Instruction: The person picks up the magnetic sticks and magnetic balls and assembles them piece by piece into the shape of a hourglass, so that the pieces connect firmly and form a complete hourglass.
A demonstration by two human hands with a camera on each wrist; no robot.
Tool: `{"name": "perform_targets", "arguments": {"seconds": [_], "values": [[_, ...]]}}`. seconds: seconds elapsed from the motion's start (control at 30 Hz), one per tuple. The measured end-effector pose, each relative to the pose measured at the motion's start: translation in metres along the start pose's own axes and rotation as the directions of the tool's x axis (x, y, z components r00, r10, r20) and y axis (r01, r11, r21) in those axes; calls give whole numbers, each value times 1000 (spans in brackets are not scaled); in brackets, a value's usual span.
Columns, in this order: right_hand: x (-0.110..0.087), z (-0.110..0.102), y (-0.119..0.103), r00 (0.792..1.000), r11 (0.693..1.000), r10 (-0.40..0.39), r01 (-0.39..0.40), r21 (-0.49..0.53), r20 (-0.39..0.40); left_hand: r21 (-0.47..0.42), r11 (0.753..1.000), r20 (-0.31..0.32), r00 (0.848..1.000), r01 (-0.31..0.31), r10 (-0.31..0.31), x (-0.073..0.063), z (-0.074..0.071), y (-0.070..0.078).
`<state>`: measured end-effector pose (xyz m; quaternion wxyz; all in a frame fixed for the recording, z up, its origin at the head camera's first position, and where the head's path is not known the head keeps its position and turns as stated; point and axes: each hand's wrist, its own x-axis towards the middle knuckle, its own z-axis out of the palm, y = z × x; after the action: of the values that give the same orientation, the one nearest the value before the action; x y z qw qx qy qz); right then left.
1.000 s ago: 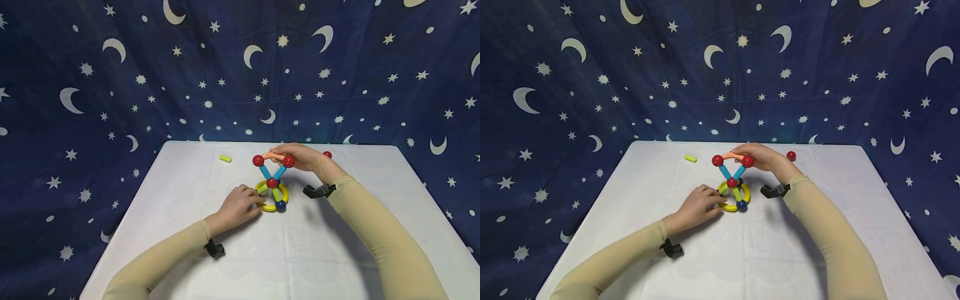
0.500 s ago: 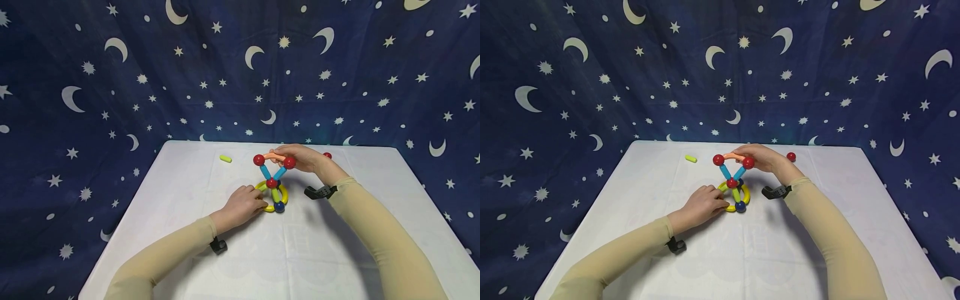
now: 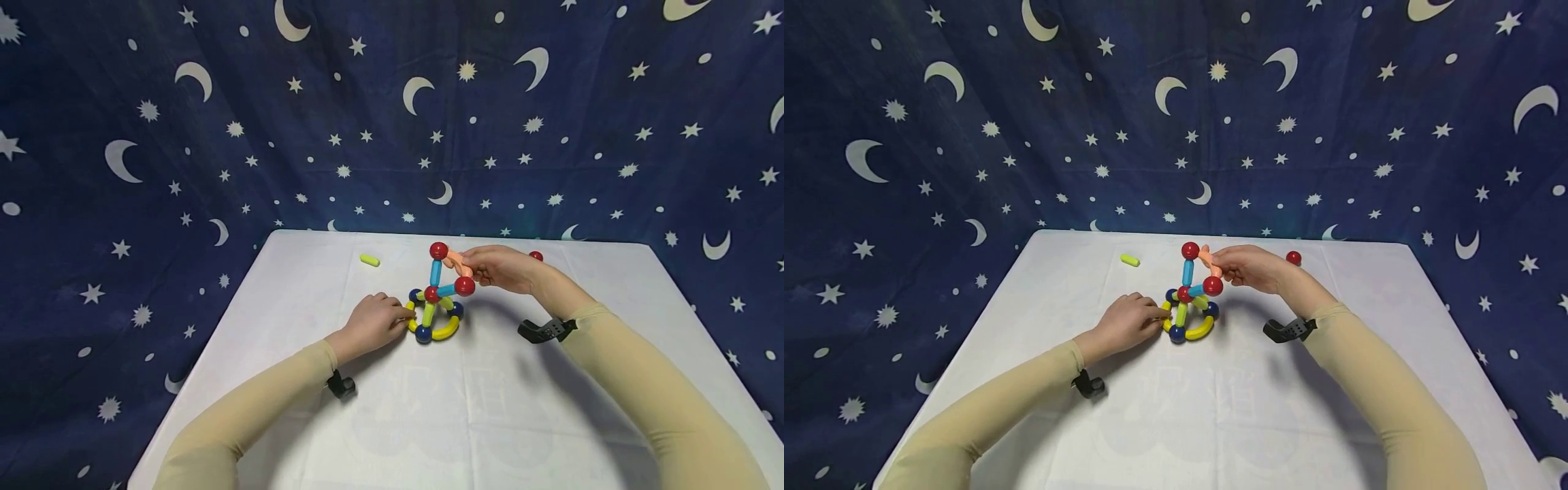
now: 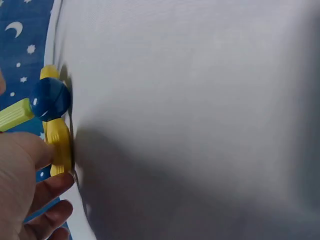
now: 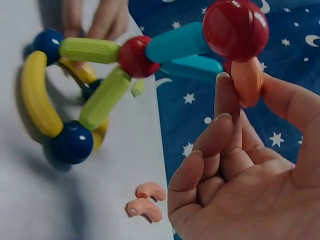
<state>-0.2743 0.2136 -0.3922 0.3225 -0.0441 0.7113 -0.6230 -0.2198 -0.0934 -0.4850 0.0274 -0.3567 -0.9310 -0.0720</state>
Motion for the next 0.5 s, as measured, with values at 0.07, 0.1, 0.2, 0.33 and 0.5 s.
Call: {"name": "perform_targets", "arguments": {"seconds": [0.07, 0.1, 0.2, 0.33, 0.5], "values": [[-5, 1, 3, 1000, 1000, 0, 0, 10, 1, -46, 998, 11, 999, 31, -30, 3, 0, -2], [-8, 2, 4, 1000, 1000, -1, 1, 19, 2, -67, 997, 17, 999, 44, -43, 4, -1, -3], [-14, 3, 9, 1000, 999, -3, 3, 35, -1, -117, 991, 30, 998, 66, -63, 8, -1, -5], [-20, 3, 14, 999, 998, 11, -9, 56, -30, -175, 981, 60, 995, 84, -74, 13, -1, -5], [-27, 2, 16, 998, 998, 12, -7, 68, -62, -219, 972, 80, 994, 86, -70, 18, -1, -3]]}}
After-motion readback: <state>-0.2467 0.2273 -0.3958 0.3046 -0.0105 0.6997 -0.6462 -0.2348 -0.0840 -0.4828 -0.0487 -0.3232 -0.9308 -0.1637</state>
